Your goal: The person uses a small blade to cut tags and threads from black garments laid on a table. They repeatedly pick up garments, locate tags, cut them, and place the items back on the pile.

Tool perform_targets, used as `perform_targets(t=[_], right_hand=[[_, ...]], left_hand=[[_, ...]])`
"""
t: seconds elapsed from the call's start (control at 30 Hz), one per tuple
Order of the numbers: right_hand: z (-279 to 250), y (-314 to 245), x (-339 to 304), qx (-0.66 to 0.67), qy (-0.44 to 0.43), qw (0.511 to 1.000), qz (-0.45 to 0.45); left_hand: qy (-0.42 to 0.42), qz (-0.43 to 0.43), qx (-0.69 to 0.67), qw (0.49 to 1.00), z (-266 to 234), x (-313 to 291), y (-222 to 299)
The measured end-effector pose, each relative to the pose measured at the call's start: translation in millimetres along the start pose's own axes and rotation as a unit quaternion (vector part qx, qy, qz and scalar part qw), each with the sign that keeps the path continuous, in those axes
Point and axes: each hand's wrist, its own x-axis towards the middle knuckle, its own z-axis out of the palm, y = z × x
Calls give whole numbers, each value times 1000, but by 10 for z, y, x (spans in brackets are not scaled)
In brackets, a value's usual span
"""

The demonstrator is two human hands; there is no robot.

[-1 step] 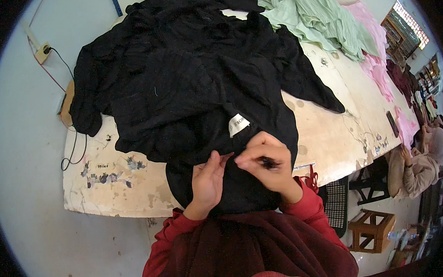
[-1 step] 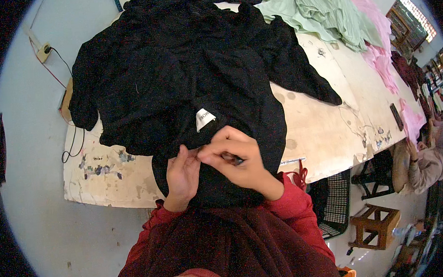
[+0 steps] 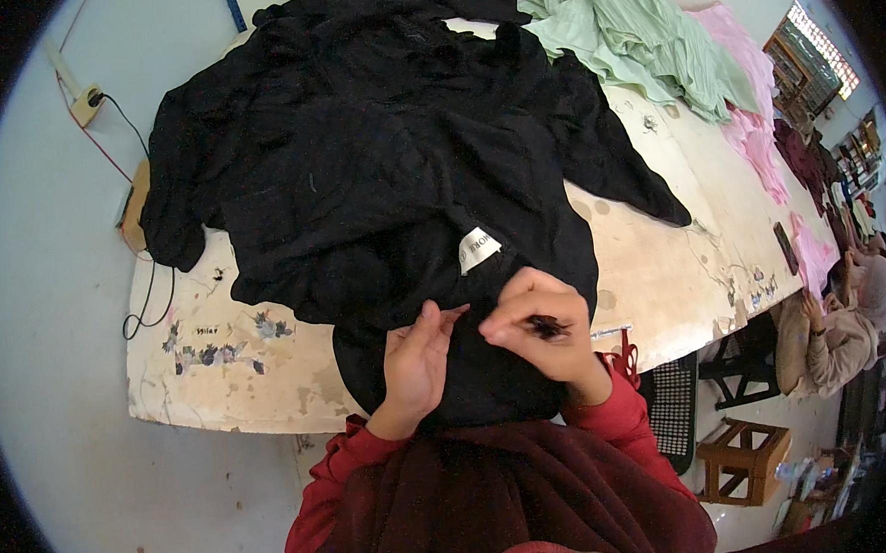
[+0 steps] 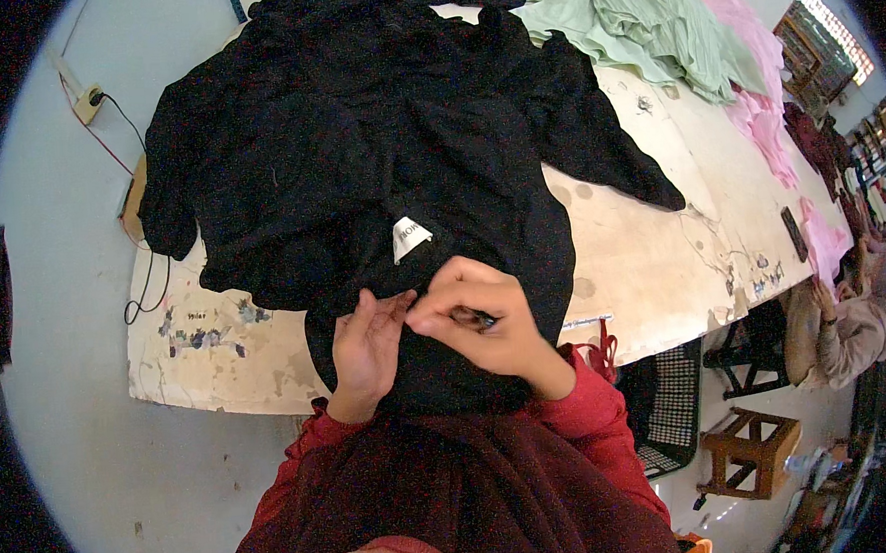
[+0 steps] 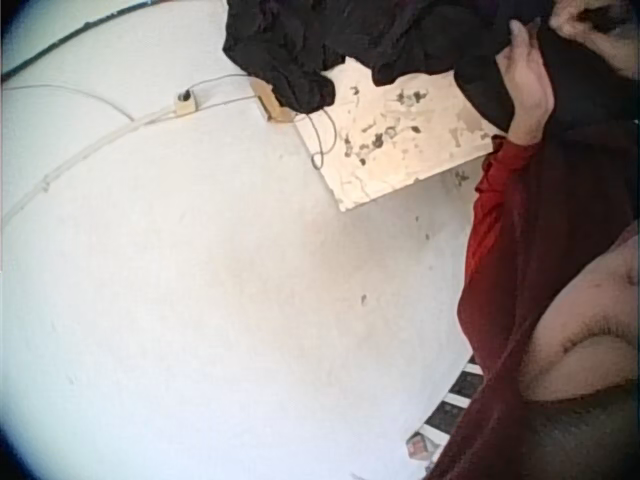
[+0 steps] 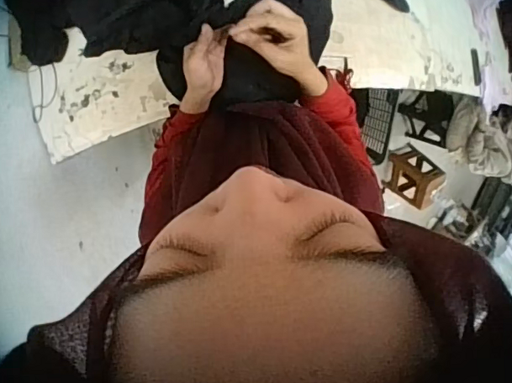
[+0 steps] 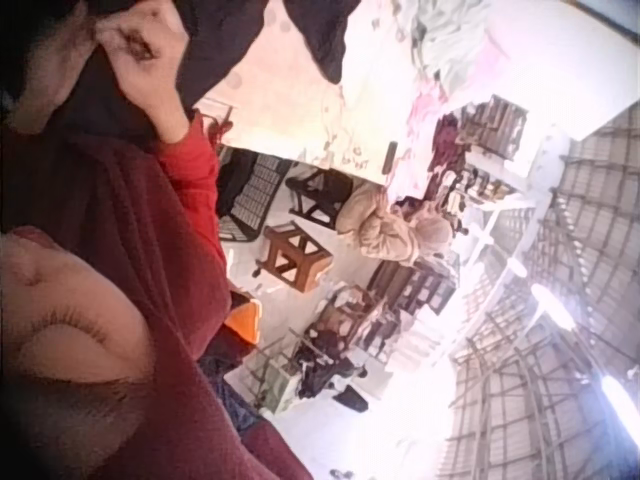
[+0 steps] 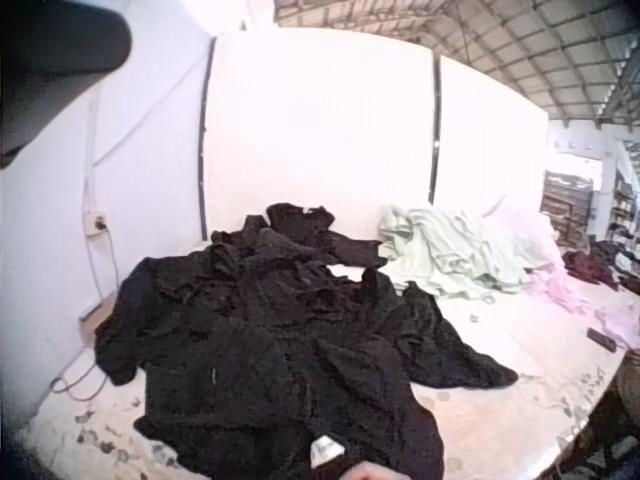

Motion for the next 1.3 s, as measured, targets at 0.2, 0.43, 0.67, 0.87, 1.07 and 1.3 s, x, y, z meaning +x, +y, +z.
perform_targets(t=[0.2, 0.43, 0.67, 0.87, 1.07, 1.3], right_hand=[[-245, -48, -62, -252, 58, 966, 6], [-13, -51, 26, -365, 78, 922, -106], [109, -1, 78, -398, 91, 904, -128], [46, 44, 28, -355, 144, 920, -84], [53, 108, 23, -278, 156, 945, -67], [123, 123, 42, -348, 139, 921, -110]], left_hand=[[69, -6, 50, 996, 129, 55, 90], [60, 27, 55, 996, 175, 78, 44], [91, 38, 29, 995, 144, 47, 9], [56, 32, 69, 996, 173, 56, 71], [63, 8, 62, 996, 213, 51, 108], [53, 7, 28, 998, 176, 55, 84]])
